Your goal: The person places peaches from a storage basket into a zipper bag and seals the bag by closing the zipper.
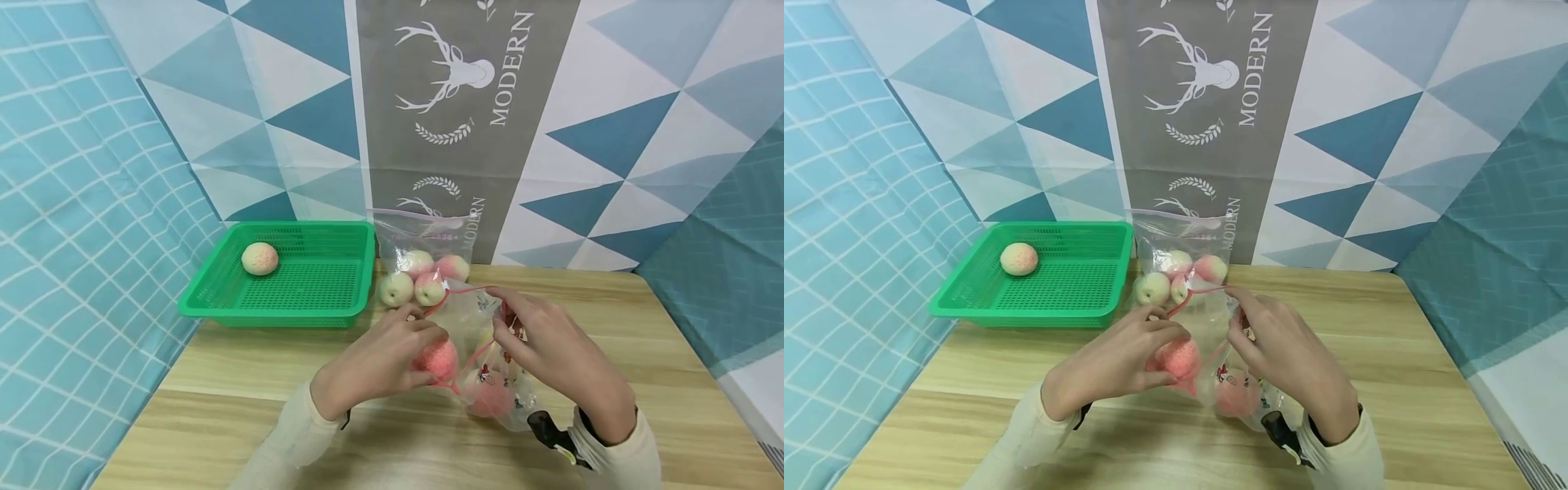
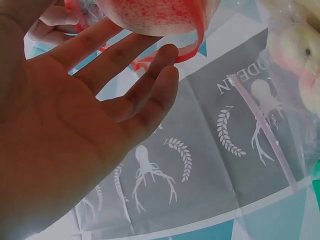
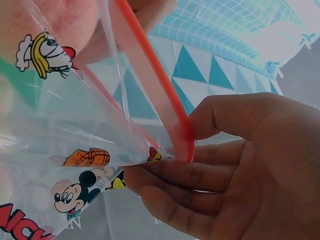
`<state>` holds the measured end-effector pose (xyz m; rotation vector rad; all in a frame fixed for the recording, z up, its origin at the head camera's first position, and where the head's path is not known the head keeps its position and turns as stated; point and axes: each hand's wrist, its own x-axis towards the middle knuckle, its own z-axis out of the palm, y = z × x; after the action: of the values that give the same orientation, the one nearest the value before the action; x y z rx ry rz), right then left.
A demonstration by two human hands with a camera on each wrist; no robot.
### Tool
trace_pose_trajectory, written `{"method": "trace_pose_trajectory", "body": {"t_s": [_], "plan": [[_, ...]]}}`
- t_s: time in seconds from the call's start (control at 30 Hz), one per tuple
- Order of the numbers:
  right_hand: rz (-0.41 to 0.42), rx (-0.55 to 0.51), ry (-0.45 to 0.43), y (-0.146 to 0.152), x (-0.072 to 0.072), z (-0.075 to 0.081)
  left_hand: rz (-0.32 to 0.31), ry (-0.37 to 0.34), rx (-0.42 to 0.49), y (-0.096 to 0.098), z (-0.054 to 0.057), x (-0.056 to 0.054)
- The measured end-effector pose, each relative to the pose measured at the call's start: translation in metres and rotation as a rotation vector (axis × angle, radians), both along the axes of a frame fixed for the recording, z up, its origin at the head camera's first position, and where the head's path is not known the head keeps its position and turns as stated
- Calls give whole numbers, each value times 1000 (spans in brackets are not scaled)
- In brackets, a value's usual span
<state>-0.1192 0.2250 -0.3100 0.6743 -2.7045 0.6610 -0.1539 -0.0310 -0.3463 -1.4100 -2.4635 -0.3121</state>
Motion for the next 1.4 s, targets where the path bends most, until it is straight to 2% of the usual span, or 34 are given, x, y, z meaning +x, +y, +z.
{"method": "trace_pose_trajectory", "body": {"t_s": [0.27, 0.63, 0.73, 0.93, 1.03, 1.1, 1.3, 1.4], "plan": [[5, 0, 4, -3, -3, 0, 12, -12, -56, -1, -3, -1], [5, -15, 16, -3, -4, 2, 92, -56, -97, 0, -1, 2], [4, -19, 18, -2, -4, 2, 114, -30, -100, 0, -1, 4], [-11, -18, 20, 1, -2, 1, 169, 86, -88, 0, -2, 9], [-20, -34, 20, 1, -1, 1, 184, 108, -73, 0, -1, 11], [-28, -45, 23, 2, 0, 1, 190, 97, -63, -1, 0, 12], [-80, -61, 68, 6, -1, 1, 186, 0, -21, -5, 5, 16], [-97, -67, 95, 8, -2, 2, 190, 14, 2, -6, 8, 16]]}}
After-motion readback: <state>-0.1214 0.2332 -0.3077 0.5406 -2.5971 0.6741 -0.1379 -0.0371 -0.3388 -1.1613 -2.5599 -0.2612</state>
